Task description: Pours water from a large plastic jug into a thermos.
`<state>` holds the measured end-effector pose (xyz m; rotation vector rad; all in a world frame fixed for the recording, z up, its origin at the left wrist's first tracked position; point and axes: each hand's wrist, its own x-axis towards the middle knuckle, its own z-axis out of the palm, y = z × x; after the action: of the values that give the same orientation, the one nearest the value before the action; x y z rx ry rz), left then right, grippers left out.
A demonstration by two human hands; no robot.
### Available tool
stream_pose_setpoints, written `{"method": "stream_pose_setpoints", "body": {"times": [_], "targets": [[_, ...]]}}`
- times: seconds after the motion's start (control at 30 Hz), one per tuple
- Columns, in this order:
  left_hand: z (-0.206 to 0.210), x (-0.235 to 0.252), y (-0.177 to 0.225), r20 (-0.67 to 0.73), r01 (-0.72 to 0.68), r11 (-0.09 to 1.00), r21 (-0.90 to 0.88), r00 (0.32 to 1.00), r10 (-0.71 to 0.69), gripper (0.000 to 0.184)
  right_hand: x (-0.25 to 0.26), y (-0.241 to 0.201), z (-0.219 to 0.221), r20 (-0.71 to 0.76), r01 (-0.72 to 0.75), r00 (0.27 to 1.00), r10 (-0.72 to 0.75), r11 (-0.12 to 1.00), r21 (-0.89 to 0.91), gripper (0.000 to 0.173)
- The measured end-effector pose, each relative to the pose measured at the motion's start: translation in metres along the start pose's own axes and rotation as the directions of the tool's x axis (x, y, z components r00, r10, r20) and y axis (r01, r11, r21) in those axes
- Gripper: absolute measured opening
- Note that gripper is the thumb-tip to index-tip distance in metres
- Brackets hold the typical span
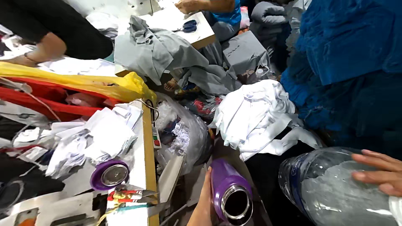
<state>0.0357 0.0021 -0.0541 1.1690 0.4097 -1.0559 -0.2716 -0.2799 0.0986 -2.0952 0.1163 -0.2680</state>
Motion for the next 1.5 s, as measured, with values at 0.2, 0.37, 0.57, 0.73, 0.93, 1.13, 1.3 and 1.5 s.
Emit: {"method": "stream_pose_setpoints", "body": {"times": [0.2, 0.37, 0.57, 0.73, 0.93, 1.13, 1.3, 1.5], "targets": [[-0.002, 0.005, 0.017, 0.063, -0.071, 0.989, -0.131, 0.995, 0.080, 0.050, 0.041, -0.001, 0.029, 0.075, 0.115, 0.991, -0.111, 0.992, -0.050, 0.056], [-0.002, 0.022, 0.023, -0.004, -0.068, 0.985, -0.160, 0.998, 0.069, 0.053, 0.062, -0.027, 0.058, 0.057, 0.044, 0.998, -0.038, 0.992, -0.115, 0.054], [-0.013, 0.040, 0.021, 0.078, -0.052, 0.971, -0.233, 0.994, 0.072, 0.058, 0.105, -0.041, 0.090, 0.072, -0.042, 0.996, 0.058, 0.975, -0.217, 0.051], [0.000, 0.050, 0.036, 0.000, -0.019, 0.904, -0.427, 1.000, 0.021, 0.053, 0.150, -0.040, 0.116, 0.034, -0.049, 0.997, 0.063, 0.945, -0.323, 0.050], [-0.004, 0.081, 0.051, 0.083, 0.023, 0.811, -0.585, 0.996, 0.032, 0.057, 0.192, -0.027, 0.145, 0.013, -0.022, 0.999, 0.032, 0.894, -0.448, 0.052], [-0.013, 0.112, 0.057, -0.037, -0.106, 0.821, -0.560, 0.994, 0.103, 0.054, 0.223, -0.027, 0.168, 0.092, -0.075, 0.987, 0.134, 0.876, -0.477, 0.054], [-0.033, 0.122, 0.053, -0.051, -0.164, 0.821, -0.547, 0.985, 0.162, 0.049, 0.243, -0.015, 0.190, 0.089, -0.094, 0.982, 0.166, 0.839, -0.535, 0.054], [-0.050, 0.133, 0.056, -0.061, -0.186, 0.818, -0.544, 0.981, 0.182, 0.050, 0.263, 0.000, 0.214, 0.069, -0.073, 0.987, 0.144, 0.790, -0.608, 0.055]]}}
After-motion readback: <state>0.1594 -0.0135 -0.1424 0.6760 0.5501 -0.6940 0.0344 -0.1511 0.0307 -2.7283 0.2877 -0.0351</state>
